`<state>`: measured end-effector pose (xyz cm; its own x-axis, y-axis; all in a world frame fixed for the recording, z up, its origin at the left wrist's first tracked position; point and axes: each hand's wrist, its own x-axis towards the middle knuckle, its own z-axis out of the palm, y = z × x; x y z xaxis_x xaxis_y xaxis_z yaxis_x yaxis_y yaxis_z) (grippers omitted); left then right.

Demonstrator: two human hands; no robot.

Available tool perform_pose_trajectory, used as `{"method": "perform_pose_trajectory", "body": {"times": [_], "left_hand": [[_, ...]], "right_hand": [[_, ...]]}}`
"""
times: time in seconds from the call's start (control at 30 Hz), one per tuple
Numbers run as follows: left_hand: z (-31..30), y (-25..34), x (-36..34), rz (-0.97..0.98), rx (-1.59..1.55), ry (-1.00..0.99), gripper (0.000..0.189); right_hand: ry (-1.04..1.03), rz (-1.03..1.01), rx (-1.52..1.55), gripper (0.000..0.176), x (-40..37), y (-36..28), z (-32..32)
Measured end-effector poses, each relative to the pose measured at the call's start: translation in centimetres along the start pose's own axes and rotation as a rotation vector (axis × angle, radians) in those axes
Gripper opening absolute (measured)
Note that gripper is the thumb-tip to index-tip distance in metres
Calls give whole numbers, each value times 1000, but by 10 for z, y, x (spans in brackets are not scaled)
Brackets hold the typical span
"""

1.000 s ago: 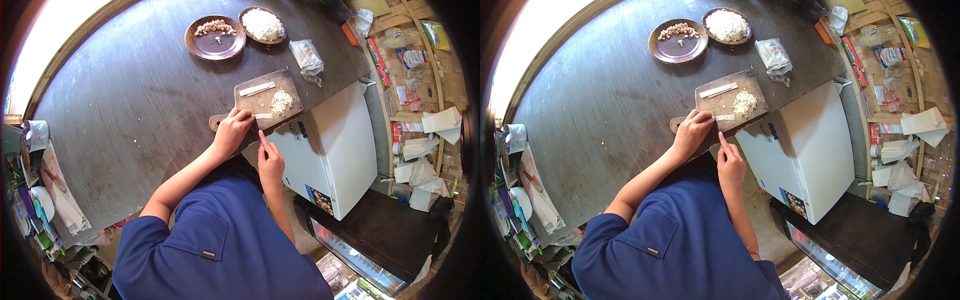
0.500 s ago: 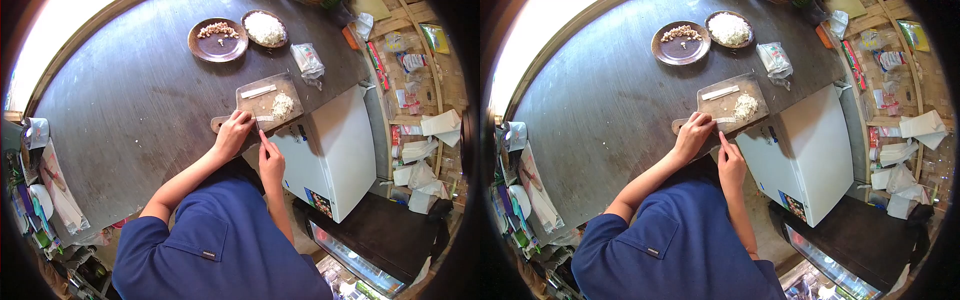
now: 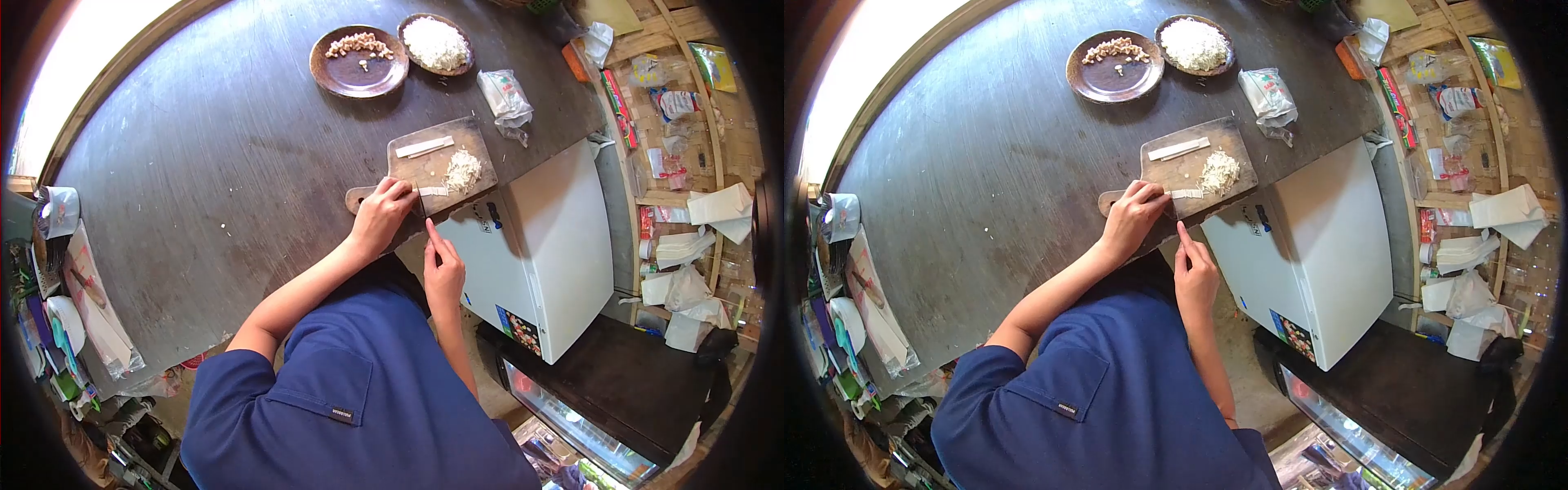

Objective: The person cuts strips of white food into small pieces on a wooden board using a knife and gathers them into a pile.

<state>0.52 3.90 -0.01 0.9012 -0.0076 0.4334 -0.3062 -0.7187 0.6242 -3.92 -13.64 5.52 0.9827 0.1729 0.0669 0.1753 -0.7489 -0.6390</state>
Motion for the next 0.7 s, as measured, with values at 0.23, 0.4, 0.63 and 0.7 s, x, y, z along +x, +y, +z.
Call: {"method": "perform_pose_trajectory", "body": {"times": [0.23, 0.4, 0.63, 0.7], "left_hand": [[-3, 3, 2, 5, 11, 42, 19], [-3, 3, 3, 20, 51, 12, 19], [5, -3, 4, 57, 117, -37, 18], [8, -2, 5, 88, 126, -58, 18]], "right_hand": [[-39, 17, 48, 47, 0, 7, -8], [-245, 198, 401, 42, 12, 45, -27], [-94, 132, 306, 39, 29, 52, -35], [-111, 181, 367, 39, 23, 43, -34]]}}
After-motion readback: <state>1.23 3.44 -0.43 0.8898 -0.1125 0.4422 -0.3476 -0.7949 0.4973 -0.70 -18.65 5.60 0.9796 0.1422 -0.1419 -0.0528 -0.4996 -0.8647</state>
